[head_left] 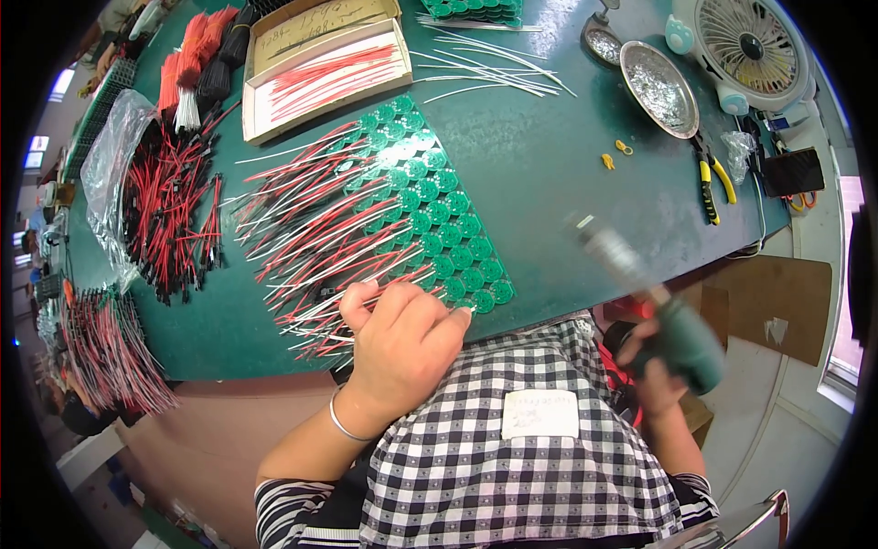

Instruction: The person shrinks tubing onto wires connected to green circuit boards using a heat gun.

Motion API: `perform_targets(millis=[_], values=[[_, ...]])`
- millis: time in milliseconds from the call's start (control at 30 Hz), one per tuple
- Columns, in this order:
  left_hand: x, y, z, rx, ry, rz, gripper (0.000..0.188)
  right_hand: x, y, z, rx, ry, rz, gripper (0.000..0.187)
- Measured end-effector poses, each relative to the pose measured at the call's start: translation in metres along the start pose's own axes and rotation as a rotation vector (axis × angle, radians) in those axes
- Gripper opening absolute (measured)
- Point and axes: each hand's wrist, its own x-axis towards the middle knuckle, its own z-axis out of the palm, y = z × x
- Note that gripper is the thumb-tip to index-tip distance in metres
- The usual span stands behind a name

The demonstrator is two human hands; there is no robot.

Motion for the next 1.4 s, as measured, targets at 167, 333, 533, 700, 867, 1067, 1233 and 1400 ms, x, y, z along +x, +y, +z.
perform_targets(millis=[167,333,533,700,867,1067,1233,1400], values=[[0.000,0.000,0.002,0.003,0.004,-0.001,0.011,0.065,-0.037,-0.016,-0.084,0.464,-0.528,0.050],[0.003,0.002,0.003,-0.016,0.026,-0.010,0.017,0.115,-0.040,-0.042,-0.366,0.694,-0.347,0.029],[-0.001,0.000,0.002,-0.016,0.031,-0.022,0.018,0.089,-0.024,-0.018,-0.123,0.465,-0.311,0.035],[-0.001,0.001,0.003,-0.023,0.013,-0.022,0.018,0.023,-0.018,0.009,0.090,-0.003,-0.016,0.059],[-0.001,0.002,0.001,0.003,0.003,-0.016,0.020,0.007,-0.012,0.011,-0.141,-0.215,0.036,0.051],[0.000,0.001,-0.004,-0.090,0.025,-0.057,0.021,-0.004,0.003,0.002,-0.293,-0.290,-0.001,0.040],[0.010,-0.010,-0.007,0.001,0.038,-0.047,0.020,0.012,-0.009,0.019,-0.620,-0.356,-0.232,0.044],[0.010,-0.012,-0.002,-0.017,0.035,-0.058,0.018,0.023,-0.016,0.030,-0.440,-0.337,-0.273,0.032]])
